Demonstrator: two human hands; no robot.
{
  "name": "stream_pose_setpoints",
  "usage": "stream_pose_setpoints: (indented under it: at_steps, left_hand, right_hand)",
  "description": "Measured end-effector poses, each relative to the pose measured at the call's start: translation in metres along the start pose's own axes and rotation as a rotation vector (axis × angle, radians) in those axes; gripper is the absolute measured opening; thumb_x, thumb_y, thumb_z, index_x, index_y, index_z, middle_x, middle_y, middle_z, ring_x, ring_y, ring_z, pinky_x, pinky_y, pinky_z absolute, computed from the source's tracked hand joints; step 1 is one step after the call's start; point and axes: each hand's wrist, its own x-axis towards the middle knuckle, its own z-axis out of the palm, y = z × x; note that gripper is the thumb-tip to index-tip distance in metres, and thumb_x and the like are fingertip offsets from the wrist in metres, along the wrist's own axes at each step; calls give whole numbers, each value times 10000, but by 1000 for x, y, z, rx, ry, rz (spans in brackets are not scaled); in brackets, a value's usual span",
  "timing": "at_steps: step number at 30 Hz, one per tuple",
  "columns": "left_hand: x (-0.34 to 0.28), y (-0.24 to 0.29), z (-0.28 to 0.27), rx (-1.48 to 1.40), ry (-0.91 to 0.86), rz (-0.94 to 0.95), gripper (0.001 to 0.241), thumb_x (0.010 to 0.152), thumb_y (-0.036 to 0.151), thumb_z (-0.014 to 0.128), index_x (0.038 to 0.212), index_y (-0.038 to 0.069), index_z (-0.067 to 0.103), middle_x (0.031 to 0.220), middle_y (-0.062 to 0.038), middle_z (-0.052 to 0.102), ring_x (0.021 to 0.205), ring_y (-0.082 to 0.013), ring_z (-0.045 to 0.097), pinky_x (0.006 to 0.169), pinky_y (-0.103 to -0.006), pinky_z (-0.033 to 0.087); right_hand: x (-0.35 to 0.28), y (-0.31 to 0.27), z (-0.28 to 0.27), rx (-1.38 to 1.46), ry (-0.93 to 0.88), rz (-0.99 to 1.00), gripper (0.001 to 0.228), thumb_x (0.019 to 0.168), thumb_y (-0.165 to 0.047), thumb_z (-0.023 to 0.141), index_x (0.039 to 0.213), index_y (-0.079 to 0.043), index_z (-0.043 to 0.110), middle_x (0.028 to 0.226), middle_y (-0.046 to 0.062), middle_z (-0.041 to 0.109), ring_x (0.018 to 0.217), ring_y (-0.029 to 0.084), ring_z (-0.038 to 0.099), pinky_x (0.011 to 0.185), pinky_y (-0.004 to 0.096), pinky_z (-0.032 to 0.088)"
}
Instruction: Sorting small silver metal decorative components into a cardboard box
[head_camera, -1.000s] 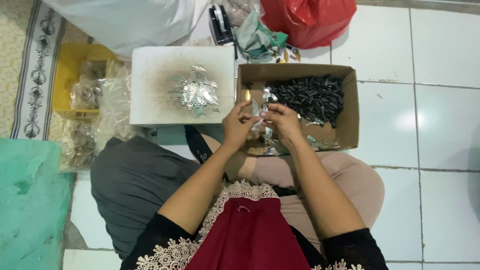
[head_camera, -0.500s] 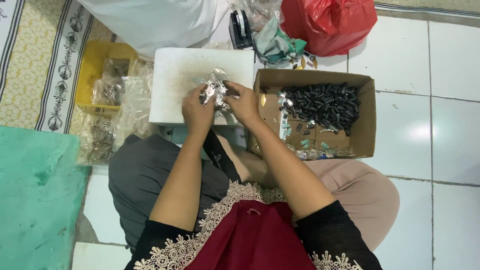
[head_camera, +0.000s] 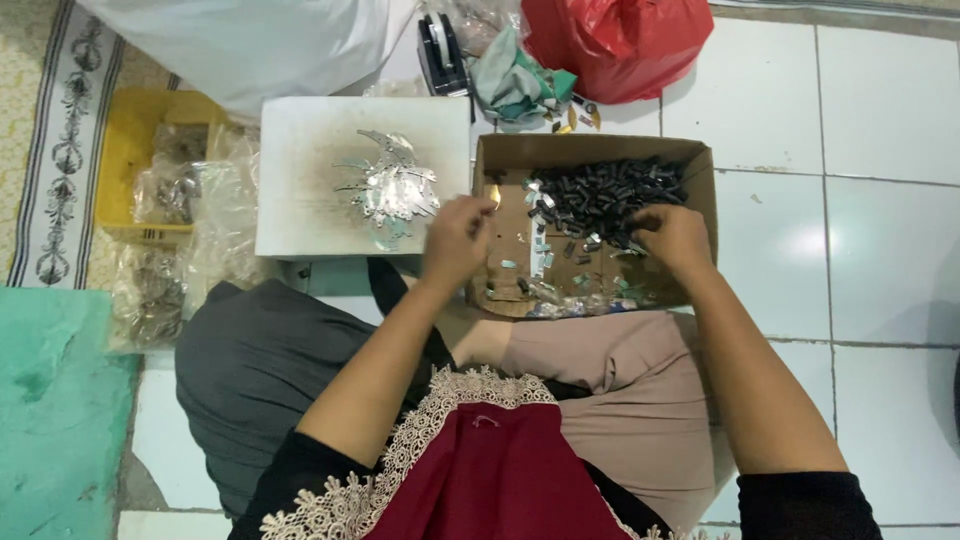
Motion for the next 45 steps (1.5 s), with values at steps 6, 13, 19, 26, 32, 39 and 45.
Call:
stream_pose_setpoints:
  at_steps: [6,13,19,26,32,39,45]
  left_hand:
    - [-7,39,101,-68,-495,-148,180,872,180,733,1048,195,772,925,-32,739,888,-244,737,796,-380,610]
    - [-23,41,163,109,-670,-300,174,831,171,723,976,90,773,900,-152,733,886,-358,735,765,-477,611]
    - [-28,69,137,194,-817,-326,462,884,33,645,1335,-55,592,1191,-277,615,1101,-436,655,930,-539,574]
    - [-49,32,171,301,-751,-270,175,872,60,636,1031,-5,664,993,-173,645,930,-369,707,742,-484,628]
    - [-43,41,157,198,-631,-294,226,878,96,672,1045,-55,687,906,-220,678,887,-365,708,730,-461,618]
    - [-42,46,158,-209,-271,-400,373,926,321,772,1136,20,710,911,-188,710,877,-329,720,769,-403,571]
    - [-48,14,178,-757,-223,-910,207,859,132,833,972,-17,745,899,-231,746,767,-222,755,652,-260,641]
  right_hand:
    - [-9,68,65,-98,-85,150,285,758,-196,845,1041,-167,827,981,124,798,999,362,748,864,452,609]
    - [2,58,62,-339,-48,-29,168,775,-147,800,935,-111,833,802,136,753,825,333,756,739,424,641]
    - [5,40,63,-484,-65,-143,22,795,-81,766,788,-69,783,721,120,689,735,272,729,703,362,644]
    - [1,18,39,-406,-128,-110,101,871,-82,723,876,4,776,775,192,703,771,320,734,681,411,624]
    - [4,25,38,-152,-181,34,185,886,-156,782,1038,-52,804,883,196,754,852,344,750,721,441,624]
    - [-6,-5,35,607,-385,324,270,803,-53,817,1064,-2,771,906,278,755,822,299,752,748,371,617]
    - [-14,-26,27,597,-419,317,285,752,-65,869,1020,-12,789,865,235,759,786,278,770,739,350,639]
